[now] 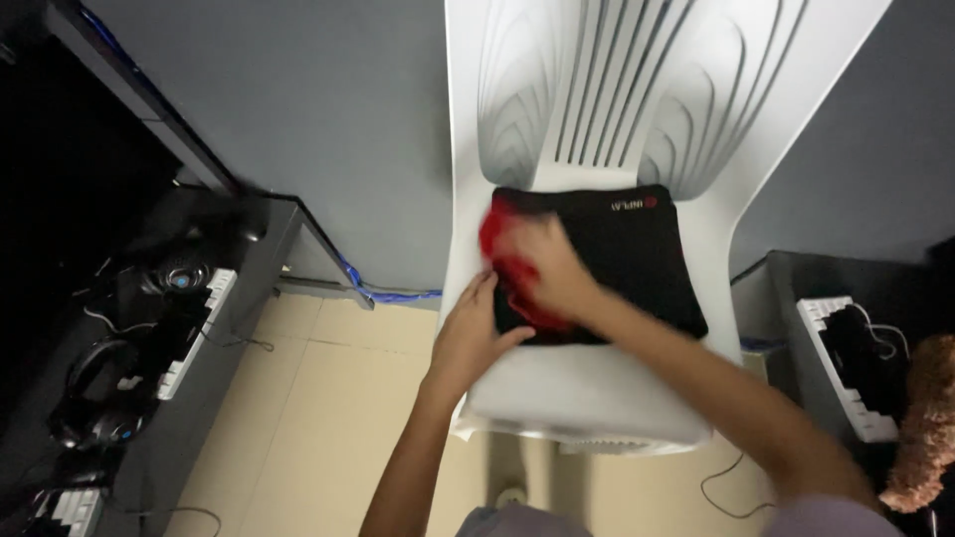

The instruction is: The person cleans a black mousepad using a red cloth and a spray bottle. They repeatedly wipe the mousepad, which is placed on a white plastic chair, and then move it to a desk. The person also sprays the cloth with liquid from the bottle during the process.

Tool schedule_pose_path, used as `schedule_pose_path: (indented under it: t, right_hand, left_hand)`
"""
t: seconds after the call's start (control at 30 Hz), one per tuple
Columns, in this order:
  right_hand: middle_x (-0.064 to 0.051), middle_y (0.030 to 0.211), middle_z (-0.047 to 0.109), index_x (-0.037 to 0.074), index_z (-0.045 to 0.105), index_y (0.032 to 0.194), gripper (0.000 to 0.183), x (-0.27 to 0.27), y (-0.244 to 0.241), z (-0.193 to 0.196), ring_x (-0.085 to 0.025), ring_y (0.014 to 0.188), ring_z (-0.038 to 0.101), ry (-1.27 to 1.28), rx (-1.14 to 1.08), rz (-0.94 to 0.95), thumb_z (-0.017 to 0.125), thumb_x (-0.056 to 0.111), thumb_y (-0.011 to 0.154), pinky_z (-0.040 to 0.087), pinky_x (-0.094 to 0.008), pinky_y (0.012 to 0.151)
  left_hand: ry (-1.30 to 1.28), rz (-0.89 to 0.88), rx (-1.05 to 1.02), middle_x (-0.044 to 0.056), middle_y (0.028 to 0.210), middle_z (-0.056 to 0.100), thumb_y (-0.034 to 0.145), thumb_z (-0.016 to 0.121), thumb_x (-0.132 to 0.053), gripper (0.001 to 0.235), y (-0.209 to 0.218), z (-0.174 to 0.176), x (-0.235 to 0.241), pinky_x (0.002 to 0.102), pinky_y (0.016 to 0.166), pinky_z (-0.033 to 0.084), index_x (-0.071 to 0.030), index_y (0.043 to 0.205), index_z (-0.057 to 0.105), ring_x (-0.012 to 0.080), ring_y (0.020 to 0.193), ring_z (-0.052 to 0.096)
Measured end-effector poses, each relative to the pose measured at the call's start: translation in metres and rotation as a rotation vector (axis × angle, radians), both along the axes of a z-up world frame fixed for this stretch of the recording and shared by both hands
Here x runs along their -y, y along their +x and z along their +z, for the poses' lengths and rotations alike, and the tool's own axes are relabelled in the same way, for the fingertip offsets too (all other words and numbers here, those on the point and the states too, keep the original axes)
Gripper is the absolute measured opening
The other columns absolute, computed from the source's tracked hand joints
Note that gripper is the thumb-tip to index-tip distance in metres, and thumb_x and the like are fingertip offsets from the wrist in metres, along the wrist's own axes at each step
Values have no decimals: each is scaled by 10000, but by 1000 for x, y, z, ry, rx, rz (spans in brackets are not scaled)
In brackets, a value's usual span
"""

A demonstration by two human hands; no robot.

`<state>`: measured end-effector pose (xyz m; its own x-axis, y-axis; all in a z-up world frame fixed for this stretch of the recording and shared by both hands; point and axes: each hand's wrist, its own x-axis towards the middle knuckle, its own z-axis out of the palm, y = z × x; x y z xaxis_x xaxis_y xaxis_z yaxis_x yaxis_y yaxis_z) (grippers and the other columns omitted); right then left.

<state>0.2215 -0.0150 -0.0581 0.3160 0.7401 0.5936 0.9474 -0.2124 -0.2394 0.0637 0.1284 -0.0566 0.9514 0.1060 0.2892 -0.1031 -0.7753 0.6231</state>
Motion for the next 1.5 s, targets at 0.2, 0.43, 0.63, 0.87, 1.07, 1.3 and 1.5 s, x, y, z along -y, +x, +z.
schedule_pose_path:
  t: [0.2,0.43,0.63,0.87,1.07,1.3,1.5]
  right_hand:
    - [-115,1396,614,133,695,1179,664,72,-31,41,-364,1271,504,-330,-248,147,710,-52,542,414,-481,1085]
    - [-198,1377,593,78,690,1248,516,50,84,26,-444,1246,512,-50,148,-420,700,-15,741,427,-521,1081]
    - [-176,1415,569,92,681,1240,557,41,-13,21,-402,1354,482,-107,8,-50,675,-79,710,380,-501,1145]
    - [-97,1500,572,181,730,1251,590,131,43,21,-368,1390,491,-267,-56,-112,635,-96,739,420,-451,1145]
    - [-128,1500,563,143,730,1226,482,114,84,25,-432,1335,497,-179,233,-496,663,-23,779,443,-492,1102]
    - [-220,1433,563,134,678,1300,568,152,-11,10,-460,1272,525,-401,230,-516,635,14,747,443,-515,1055]
    - [-175,1401,563,186,685,1260,476,168,-67,30,-444,1206,577,-488,64,-572,680,87,794,478,-492,1006]
  left_hand:
    - [7,-2,4,271,1497,463,751,873,-385,934,-5,14,2,420,1093,417,86,1421,424,391,1384,448]
    - [63,-14,50,268,1495,475,774,856,-385,902,-6,14,1,431,1078,426,93,1416,440,393,1391,450]
    - [55,-22,75,264,1427,535,748,855,-376,883,-6,11,2,436,1074,428,68,1416,485,379,1380,446]
    - [94,15,100,214,1423,577,754,855,-397,582,-6,11,5,437,1054,455,-109,1245,733,338,1399,461]
    - [104,24,124,210,1415,597,755,850,-399,555,-8,12,6,418,1069,460,-118,1222,750,324,1397,472]
    - [95,55,114,206,1416,596,754,852,-408,556,-8,12,6,420,1070,461,-126,1223,752,319,1391,488]
    - [34,21,105,225,1498,511,763,832,-346,539,-8,17,9,443,1023,469,-83,1223,733,357,1327,517]
